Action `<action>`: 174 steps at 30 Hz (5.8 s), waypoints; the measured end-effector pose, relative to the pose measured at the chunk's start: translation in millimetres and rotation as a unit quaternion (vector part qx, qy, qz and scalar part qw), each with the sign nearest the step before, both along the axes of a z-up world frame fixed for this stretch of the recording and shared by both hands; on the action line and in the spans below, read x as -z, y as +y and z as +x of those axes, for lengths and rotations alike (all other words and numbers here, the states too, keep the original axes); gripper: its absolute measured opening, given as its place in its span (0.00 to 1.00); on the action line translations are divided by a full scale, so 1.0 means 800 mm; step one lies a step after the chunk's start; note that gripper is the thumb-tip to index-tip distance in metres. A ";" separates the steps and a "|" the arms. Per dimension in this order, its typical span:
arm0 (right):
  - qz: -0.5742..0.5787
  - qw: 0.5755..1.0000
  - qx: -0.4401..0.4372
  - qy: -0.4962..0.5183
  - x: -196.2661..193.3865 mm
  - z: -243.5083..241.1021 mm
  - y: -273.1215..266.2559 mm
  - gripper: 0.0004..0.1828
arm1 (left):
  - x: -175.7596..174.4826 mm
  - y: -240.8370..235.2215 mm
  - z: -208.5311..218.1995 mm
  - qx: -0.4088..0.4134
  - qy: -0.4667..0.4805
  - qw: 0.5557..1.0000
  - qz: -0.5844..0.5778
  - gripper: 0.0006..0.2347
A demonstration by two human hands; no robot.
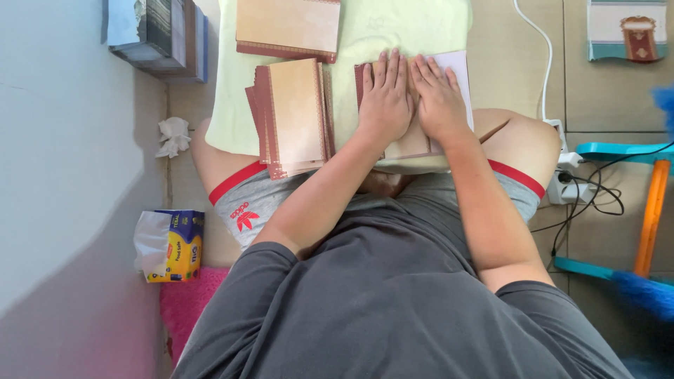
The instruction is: Smoothing and stacking notebook covers on a flat surface to prepare them for binding.
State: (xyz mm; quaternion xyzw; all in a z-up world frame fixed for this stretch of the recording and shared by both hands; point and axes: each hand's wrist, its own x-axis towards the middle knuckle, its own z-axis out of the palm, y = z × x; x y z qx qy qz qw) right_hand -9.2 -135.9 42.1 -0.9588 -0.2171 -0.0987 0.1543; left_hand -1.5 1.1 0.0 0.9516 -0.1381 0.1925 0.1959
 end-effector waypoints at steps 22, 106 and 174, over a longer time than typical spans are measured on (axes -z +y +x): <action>-0.007 0.999 0.031 -0.021 0.013 -0.004 0.006 0.27 | 0.005 0.000 0.002 -0.006 0.048 0.999 -0.008 0.27; 0.004 0.995 0.091 -0.052 -0.071 -0.138 -0.013 0.35 | -0.082 0.048 -0.026 0.190 0.341 0.920 -0.035 0.34; -0.022 0.998 -0.002 0.055 -0.008 -0.084 -0.013 0.30 | 0.000 -0.001 0.004 0.044 0.049 0.997 0.038 0.28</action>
